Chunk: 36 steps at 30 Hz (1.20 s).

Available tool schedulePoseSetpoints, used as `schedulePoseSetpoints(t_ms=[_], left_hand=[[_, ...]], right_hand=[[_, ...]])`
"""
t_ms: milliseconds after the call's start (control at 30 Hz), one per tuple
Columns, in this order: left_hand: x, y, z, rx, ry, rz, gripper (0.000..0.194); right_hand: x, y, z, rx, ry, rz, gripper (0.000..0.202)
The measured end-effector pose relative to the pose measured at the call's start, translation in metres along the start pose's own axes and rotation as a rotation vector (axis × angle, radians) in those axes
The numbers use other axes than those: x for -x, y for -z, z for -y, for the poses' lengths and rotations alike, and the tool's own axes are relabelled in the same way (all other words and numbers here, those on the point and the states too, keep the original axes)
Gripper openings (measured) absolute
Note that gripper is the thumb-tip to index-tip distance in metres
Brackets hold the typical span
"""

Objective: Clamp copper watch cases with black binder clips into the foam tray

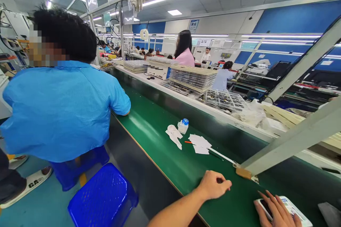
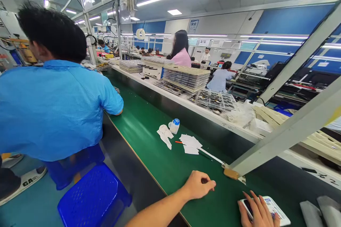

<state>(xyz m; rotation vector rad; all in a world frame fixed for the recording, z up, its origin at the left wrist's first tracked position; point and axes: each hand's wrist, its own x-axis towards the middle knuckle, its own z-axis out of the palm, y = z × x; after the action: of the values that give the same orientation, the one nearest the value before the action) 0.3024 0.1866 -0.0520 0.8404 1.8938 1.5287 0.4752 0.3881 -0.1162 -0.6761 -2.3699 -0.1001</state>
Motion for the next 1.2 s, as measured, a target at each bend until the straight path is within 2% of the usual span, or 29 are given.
schedulePoseSetpoints(t_ms=[133, 233, 367, 500, 667, 833, 967, 1033, 1133, 1200], left_hand=[[-0.003, -0.002, 0.004, -0.039, -0.020, 0.032, 0.029], [-0.004, -0.003, 0.005, -0.065, -0.024, 0.034, 0.030], [-0.004, -0.003, 0.004, -0.072, -0.009, 0.045, 0.029], [-0.012, -0.004, 0.010, -0.091, -0.016, 0.090, 0.025], [-0.032, 0.001, 0.010, -0.150, -0.090, 0.182, 0.024], [-0.050, 0.005, 0.002, -0.218, -0.197, 0.205, 0.029], [-0.081, 0.000, 0.006, -0.212, -0.251, 0.253, 0.036], [-0.099, 0.002, 0.008, -0.215, -0.270, 0.256, 0.037], [-0.121, 0.013, 0.009, -0.236, -0.270, 0.230, 0.039], [-0.128, 0.029, 0.011, -0.252, -0.253, 0.216, 0.035]], right_hand=[[-0.005, -0.005, 0.014, -0.002, -0.041, -0.038, 0.057], [-0.015, -0.008, 0.033, 0.033, -0.129, -0.082, 0.061], [-0.030, -0.010, 0.058, 0.065, -0.204, -0.074, 0.061], [-0.038, -0.017, 0.064, 0.054, -0.271, -0.071, 0.061], [-0.042, -0.024, 0.062, 0.058, -0.271, -0.075, 0.061], [-0.044, -0.011, 0.073, 0.058, -0.295, 0.015, 0.052], [-0.053, -0.009, 0.074, 0.054, -0.335, -0.014, 0.044], [-0.062, -0.011, 0.072, 0.042, -0.307, -0.010, 0.039], [-0.074, -0.015, 0.067, -0.016, -0.197, 0.035, 0.031], [-0.075, -0.018, 0.062, -0.051, -0.129, 0.051, 0.030]])
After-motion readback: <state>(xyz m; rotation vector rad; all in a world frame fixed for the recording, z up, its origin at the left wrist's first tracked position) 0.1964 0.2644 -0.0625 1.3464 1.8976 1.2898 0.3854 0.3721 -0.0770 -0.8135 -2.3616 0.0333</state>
